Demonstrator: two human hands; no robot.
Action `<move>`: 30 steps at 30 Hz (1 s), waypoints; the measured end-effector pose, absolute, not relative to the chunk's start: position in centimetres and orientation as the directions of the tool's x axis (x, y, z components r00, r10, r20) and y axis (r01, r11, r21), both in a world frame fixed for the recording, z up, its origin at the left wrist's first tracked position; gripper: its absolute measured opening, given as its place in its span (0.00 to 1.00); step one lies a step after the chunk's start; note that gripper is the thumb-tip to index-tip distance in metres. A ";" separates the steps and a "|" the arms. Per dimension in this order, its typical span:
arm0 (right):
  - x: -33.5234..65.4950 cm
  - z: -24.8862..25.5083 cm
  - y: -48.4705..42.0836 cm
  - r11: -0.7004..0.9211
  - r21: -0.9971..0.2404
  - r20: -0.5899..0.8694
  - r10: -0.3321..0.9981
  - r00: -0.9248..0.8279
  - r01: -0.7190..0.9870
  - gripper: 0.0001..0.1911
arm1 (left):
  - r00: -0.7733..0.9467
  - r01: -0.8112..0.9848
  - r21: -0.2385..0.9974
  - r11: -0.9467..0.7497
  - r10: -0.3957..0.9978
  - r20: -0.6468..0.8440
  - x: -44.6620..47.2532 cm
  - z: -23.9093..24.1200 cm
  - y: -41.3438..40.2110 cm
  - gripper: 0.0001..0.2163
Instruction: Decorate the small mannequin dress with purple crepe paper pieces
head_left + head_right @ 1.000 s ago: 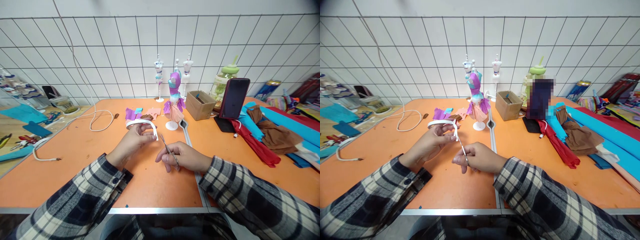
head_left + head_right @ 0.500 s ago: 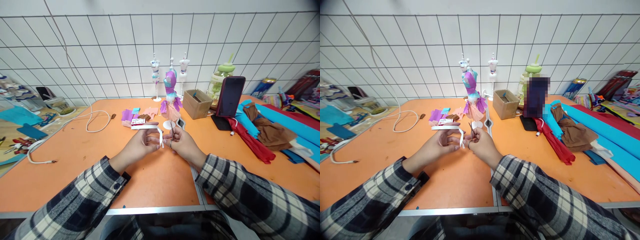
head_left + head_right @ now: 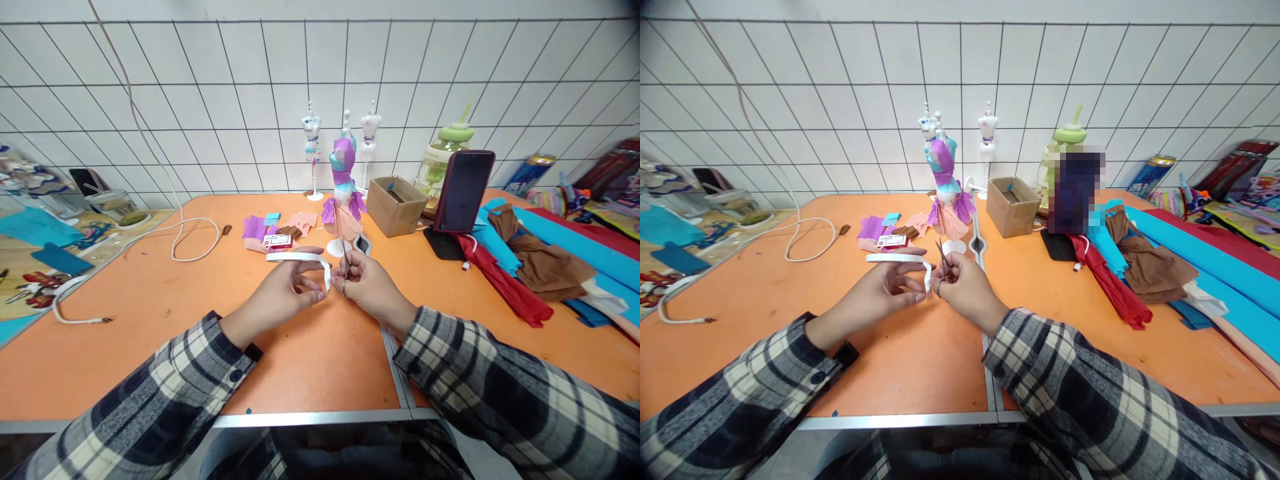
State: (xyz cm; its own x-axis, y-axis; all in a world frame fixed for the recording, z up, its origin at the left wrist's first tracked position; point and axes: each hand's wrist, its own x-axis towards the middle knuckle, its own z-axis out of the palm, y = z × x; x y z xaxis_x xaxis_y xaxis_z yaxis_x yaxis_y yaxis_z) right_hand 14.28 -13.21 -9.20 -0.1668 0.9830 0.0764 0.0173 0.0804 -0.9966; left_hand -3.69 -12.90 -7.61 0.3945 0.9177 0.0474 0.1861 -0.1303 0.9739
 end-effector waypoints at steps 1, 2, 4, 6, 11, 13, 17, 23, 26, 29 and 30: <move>14.3 -9.2 -13.2 0.083 -0.996 0.079 0.982 -0.170 0.013 0.14 | 0.391 0.161 0.980 -0.117 0.919 0.045 -3.7 -7.7 -12.8 0.29; 14.3 -9.2 -13.2 0.080 -0.997 0.078 0.981 -0.178 0.007 0.15 | 0.391 0.128 0.987 -0.096 0.920 0.039 -3.6 -7.8 -12.8 0.29; 14.2 -9.2 -13.2 0.073 -0.997 0.071 0.978 -0.195 0.002 0.15 | 0.386 0.071 0.996 -0.054 0.922 0.022 -3.5 -7.9 -12.7 0.31; 14.2 -9.3 -13.2 0.077 -0.997 0.071 0.978 -0.198 0.021 0.15 | 0.367 0.053 0.998 -0.036 0.930 0.014 -3.4 -8.0 -12.6 0.30; 14.3 -9.4 -13.2 0.126 -0.981 0.099 0.980 -0.174 0.150 0.14 | 0.361 0.033 0.999 -0.037 0.932 0.023 -3.4 -7.8 -12.7 0.29; 14.3 -9.3 -13.4 0.167 -0.964 0.137 0.979 -0.154 0.205 0.13 | 0.376 0.036 0.999 -0.015 0.927 0.001 -3.5 -7.6 -12.6 0.29; 14.1 -9.1 -13.9 0.139 -0.979 0.112 0.978 -0.173 0.149 0.16 | 0.340 0.018 1.000 -0.001 0.941 -0.005 -3.8 -7.5 -12.1 0.28; 14.0 -9.4 -13.8 0.035 -0.998 0.025 0.983 -0.183 0.052 0.23 | 0.303 -0.046 0.999 -0.025 0.952 0.038 -4.1 -7.6 -11.8 0.27; 14.0 -9.6 -13.5 0.036 -0.999 0.026 0.975 -0.221 0.041 0.23 | 0.319 -0.029 1.000 -0.009 0.947 0.018 -4.0 -7.4 -12.0 0.28; 14.3 -9.7 -13.4 0.116 -0.983 0.085 0.975 -0.206 0.140 0.17 | 0.318 -0.013 1.000 -0.005 0.948 0.009 -3.8 -7.3 -12.1 0.29; 14.4 -9.6 -13.4 0.165 -0.963 0.123 0.973 -0.194 0.214 0.15 | 0.309 -0.003 1.000 -0.008 0.951 0.008 -3.8 -7.2 -12.2 0.29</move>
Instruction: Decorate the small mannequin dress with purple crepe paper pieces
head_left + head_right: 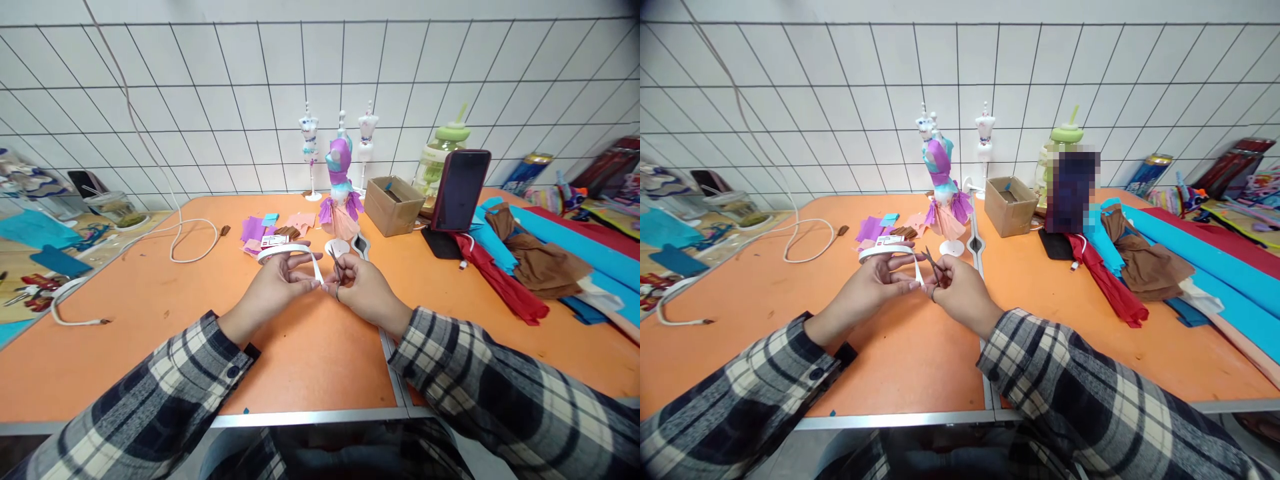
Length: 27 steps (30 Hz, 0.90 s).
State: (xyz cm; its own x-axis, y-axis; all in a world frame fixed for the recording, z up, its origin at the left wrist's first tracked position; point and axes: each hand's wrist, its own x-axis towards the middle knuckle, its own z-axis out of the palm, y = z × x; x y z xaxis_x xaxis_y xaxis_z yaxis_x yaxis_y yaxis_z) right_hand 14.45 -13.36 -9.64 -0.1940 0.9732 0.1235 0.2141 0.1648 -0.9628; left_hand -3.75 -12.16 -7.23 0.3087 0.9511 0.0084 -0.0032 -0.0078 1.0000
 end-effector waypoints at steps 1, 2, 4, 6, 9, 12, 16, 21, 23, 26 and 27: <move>14.6 -9.6 -13.4 0.222 -0.924 0.171 0.968 -0.182 0.310 0.13 | 0.298 0.011 1.000 -0.010 0.955 0.007 -3.7 -7.2 -12.2 0.29; 14.8 -9.5 -13.5 0.276 -0.866 0.224 0.960 -0.171 0.417 0.10 | 0.288 0.027 1.000 -0.011 0.958 0.003 -3.7 -7.2 -12.2 0.29; 15.1 -9.3 -13.6 0.349 -0.723 0.310 0.935 -0.171 0.597 0.07 | 0.288 0.053 0.999 0.000 0.957 -0.016 -3.7 -7.2 -12.2 0.29; 15.2 -9.1 -13.7 0.377 -0.659 0.331 0.922 -0.200 0.650 0.05 | 0.316 0.040 0.998 0.047 0.947 -0.057 -3.8 -7.1 -12.3 0.29; 15.0 -9.1 -13.7 0.298 -0.835 0.223 0.952 -0.210 0.463 0.09 | 0.324 -0.040 0.993 0.108 0.942 -0.090 -4.0 -7.2 -12.3 0.29; 15.1 -9.0 -13.2 0.036 -0.988 0.012 0.986 -0.164 0.148 0.14 | 0.263 -0.097 0.993 0.068 0.964 -0.040 -4.4 -7.2 -12.0 0.27; 15.9 -8.2 -13.1 -0.064 -0.998 -0.062 0.990 -0.124 -0.011 0.19 | 0.221 -0.150 0.988 -0.044 0.972 0.077 -4.9 -7.0 -11.7 0.25; 15.9 -7.0 -14.5 -0.073 -0.984 -0.167 0.723 -0.671 0.165 0.28 | 0.235 -0.122 0.990 -0.067 0.967 0.094 -5.0 -7.1 -11.8 0.27; 15.6 -7.1 -14.9 -0.030 -0.955 -0.236 0.673 -0.701 0.294 0.26 | 0.260 -0.092 0.994 -0.067 0.962 0.089 -4.9 -7.2 -11.9 0.27; 15.2 -7.7 -15.0 0.095 -0.874 -0.252 0.751 -0.610 0.477 0.21 | 0.269 -0.050 0.997 -0.057 0.961 0.068 -4.8 -7.2 -12.1 0.28; 15.1 -7.8 -15.0 0.146 -0.827 -0.230 0.793 -0.564 0.543 0.20 | 0.268 -0.040 0.998 -0.048 0.962 0.057 -4.7 -7.2 -12.2 0.28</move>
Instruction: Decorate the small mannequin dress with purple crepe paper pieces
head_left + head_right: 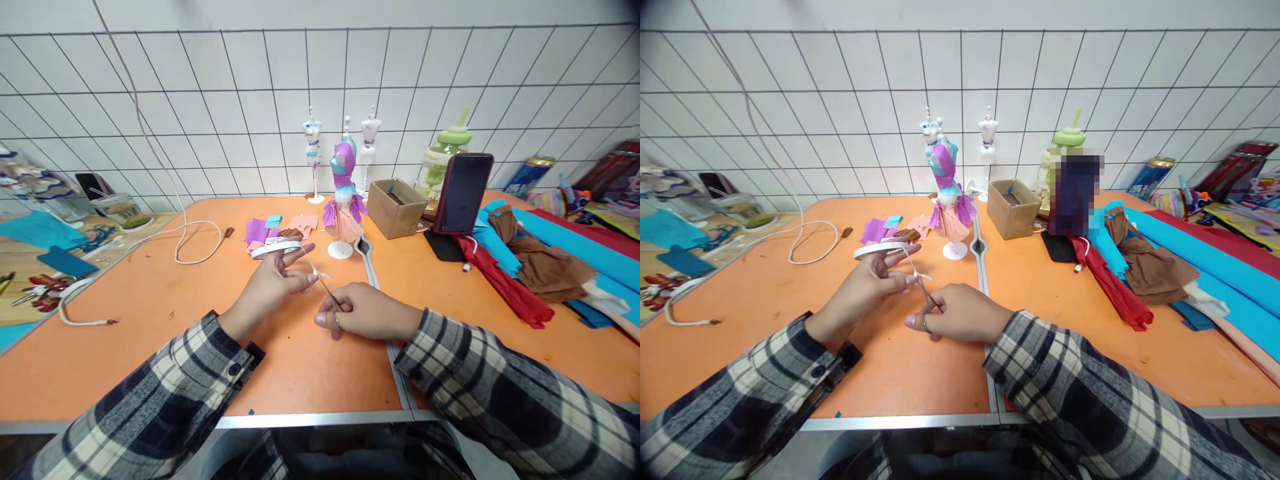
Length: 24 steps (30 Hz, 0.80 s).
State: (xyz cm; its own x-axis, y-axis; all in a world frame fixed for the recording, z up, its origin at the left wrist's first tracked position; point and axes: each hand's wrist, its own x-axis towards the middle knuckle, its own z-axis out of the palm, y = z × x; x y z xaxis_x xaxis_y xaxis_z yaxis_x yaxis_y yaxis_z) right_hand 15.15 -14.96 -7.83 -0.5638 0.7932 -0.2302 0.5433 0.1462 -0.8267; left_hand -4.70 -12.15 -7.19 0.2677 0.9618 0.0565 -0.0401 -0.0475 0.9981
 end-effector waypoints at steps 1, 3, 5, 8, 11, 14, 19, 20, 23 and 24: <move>15.1 -7.9 -14.9 0.191 -0.772 -0.202 0.831 -0.519 0.606 0.20 | 0.266 -0.033 0.999 -0.039 0.963 0.046 -4.6 -7.1 -12.3 0.29; 15.1 -8.0 -14.8 0.250 -0.678 -0.151 0.873 -0.463 0.691 0.20 | 0.263 -0.029 0.999 -0.023 0.964 0.030 -4.4 -7.0 -12.5 0.30; 15.1 -7.9 -14.9 0.281 -0.638 -0.121 0.883 -0.453 0.717 0.20 | 0.262 -0.031 0.999 -0.012 0.965 0.020 -4.1 -6.9 -12.7 0.30; 14.8 -7.8 -15.1 0.297 -0.629 -0.105 0.883 -0.457 0.719 0.19 | 0.269 -0.028 1.000 0.000 0.963 0.008 -3.9 -6.9 -12.8 0.30; 14.6 -7.9 -15.3 0.296 -0.626 -0.089 0.892 -0.443 0.721 0.18 | 0.269 -0.028 1.000 0.002 0.963 0.006 -3.8 -6.9 -12.8 0.30; 14.5 -8.1 -15.2 0.287 -0.626 -0.072 0.905 -0.420 0.726 0.17 | 0.258 -0.046 0.999 0.003 0.966 0.008 -3.8 -6.8 -12.9 0.30; 14.5 -8.2 -15.1 0.278 -0.615 -0.070 0.913 -0.402 0.738 0.18 | 0.279 -0.052 0.999 0.006 0.960 0.008 -3.8 -6.9 -12.9 0.31; 14.5 -8.2 -15.1 0.281 -0.615 -0.071 0.911 -0.407 0.737 0.17 | 0.284 -0.048 0.999 0.001 0.959 0.013 -3.8 -6.9 -12.9 0.31; 14.5 -8.1 -15.1 0.286 -0.612 -0.074 0.907 -0.414 0.737 0.17 | 0.294 -0.032 0.999 -0.026 0.955 0.034 -3.8 -7.0 -12.9 0.33; 14.5 -8.1 -15.1 0.289 -0.610 -0.070 0.908 -0.414 0.737 0.17 | 0.298 -0.028 0.999 -0.032 0.954 0.039 -3.8 -7.0 -12.9 0.33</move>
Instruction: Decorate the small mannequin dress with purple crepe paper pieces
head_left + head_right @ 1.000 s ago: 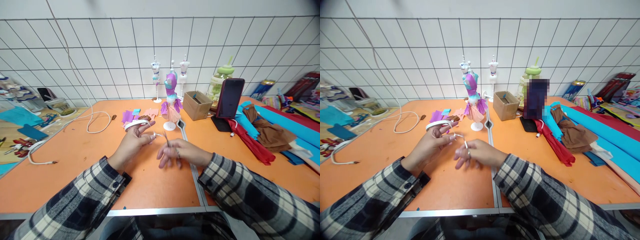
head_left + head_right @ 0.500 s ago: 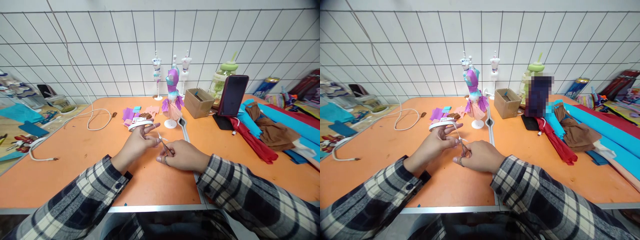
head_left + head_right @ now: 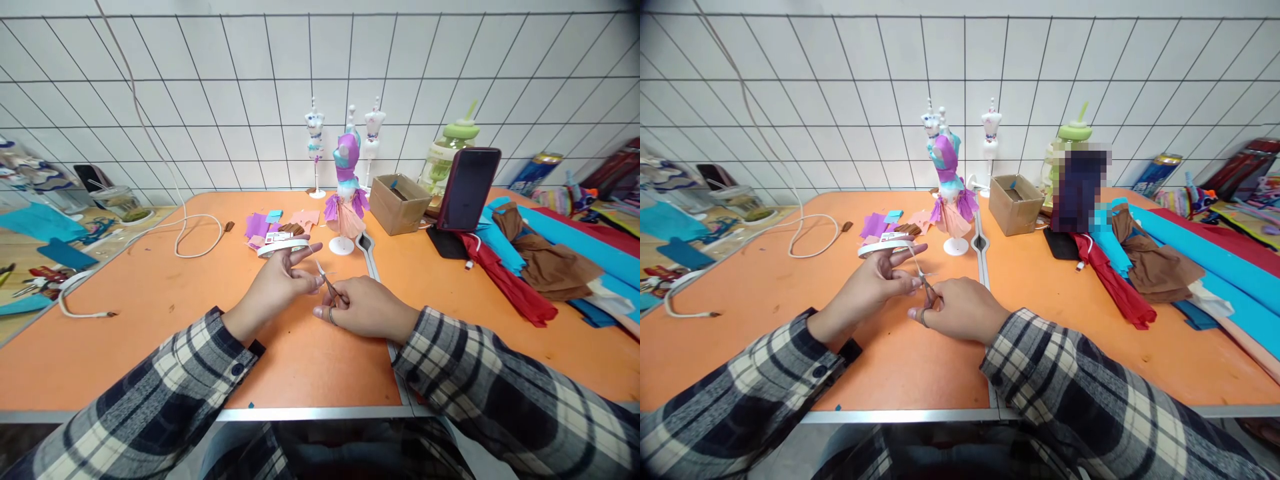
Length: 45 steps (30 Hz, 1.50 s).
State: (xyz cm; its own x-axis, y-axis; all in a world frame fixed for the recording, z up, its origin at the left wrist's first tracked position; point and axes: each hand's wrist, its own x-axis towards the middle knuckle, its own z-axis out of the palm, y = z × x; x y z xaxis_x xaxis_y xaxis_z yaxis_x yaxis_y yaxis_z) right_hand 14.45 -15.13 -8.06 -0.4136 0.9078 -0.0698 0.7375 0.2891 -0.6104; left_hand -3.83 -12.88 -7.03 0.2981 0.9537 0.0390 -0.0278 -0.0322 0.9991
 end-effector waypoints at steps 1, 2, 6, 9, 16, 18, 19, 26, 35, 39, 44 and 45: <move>14.4 -8.1 -15.1 0.296 -0.608 -0.061 0.908 -0.415 0.737 0.17 | 0.303 -0.024 0.999 -0.037 0.952 0.042 -3.8 -7.0 -12.9 0.34; 14.4 -8.1 -15.1 0.305 -0.607 -0.051 0.907 -0.419 0.734 0.17 | 0.308 -0.020 0.999 -0.037 0.951 0.042 -3.8 -7.0 -12.9 0.34; 14.5 -8.2 -15.1 0.327 -0.592 -0.035 0.903 -0.429 0.737 0.17 | 0.305 -0.017 0.999 -0.039 0.951 0.042 -3.7 -6.9 -13.0 0.33; 14.5 -8.4 -15.0 0.321 -0.581 -0.042 0.906 -0.422 0.748 0.17 | 0.299 -0.019 0.999 -0.045 0.953 0.049 -3.6 -6.8 -13.0 0.33; 14.4 -8.6 -15.1 0.330 -0.594 -0.023 0.904 -0.426 0.733 0.16 | 0.288 -0.036 0.999 -0.018 0.957 0.028 -3.5 -6.7 -13.1 0.29; 14.4 -8.6 -15.1 0.334 -0.595 -0.025 0.902 -0.432 0.731 0.16 | 0.284 -0.048 0.999 -0.009 0.958 0.022 -3.5 -6.7 -13.1 0.28; 14.4 -8.6 -15.1 0.337 -0.597 -0.024 0.900 -0.436 0.728 0.16 | 0.285 -0.056 0.998 -0.005 0.958 0.021 -3.5 -6.7 -13.1 0.29; 13.9 -8.6 -15.4 0.307 -0.630 -0.048 0.901 -0.431 0.713 0.19 | 0.279 -0.072 0.997 -0.024 0.959 0.043 -3.5 -7.2 -13.1 0.33; 14.2 -8.4 -15.2 0.314 -0.632 -0.050 0.896 -0.442 0.709 0.18 | 0.286 -0.059 0.997 -0.043 0.956 0.058 -3.5 -7.1 -13.0 0.33; 14.1 -8.5 -15.3 0.311 -0.633 -0.044 0.900 -0.434 0.709 0.18 | 0.276 -0.074 0.997 -0.020 0.960 0.040 -3.4 -7.1 -12.9 0.31; 14.0 -8.7 -15.5 0.324 -0.618 -0.037 0.898 -0.438 0.716 0.20 | 0.274 -0.084 0.996 0.012 0.962 0.012 -3.3 -7.0 -13.0 0.31; 14.0 -8.7 -15.5 0.328 -0.618 -0.034 0.897 -0.441 0.714 0.19 | 0.276 -0.089 0.996 0.015 0.961 0.010 -3.3 -7.0 -13.0 0.31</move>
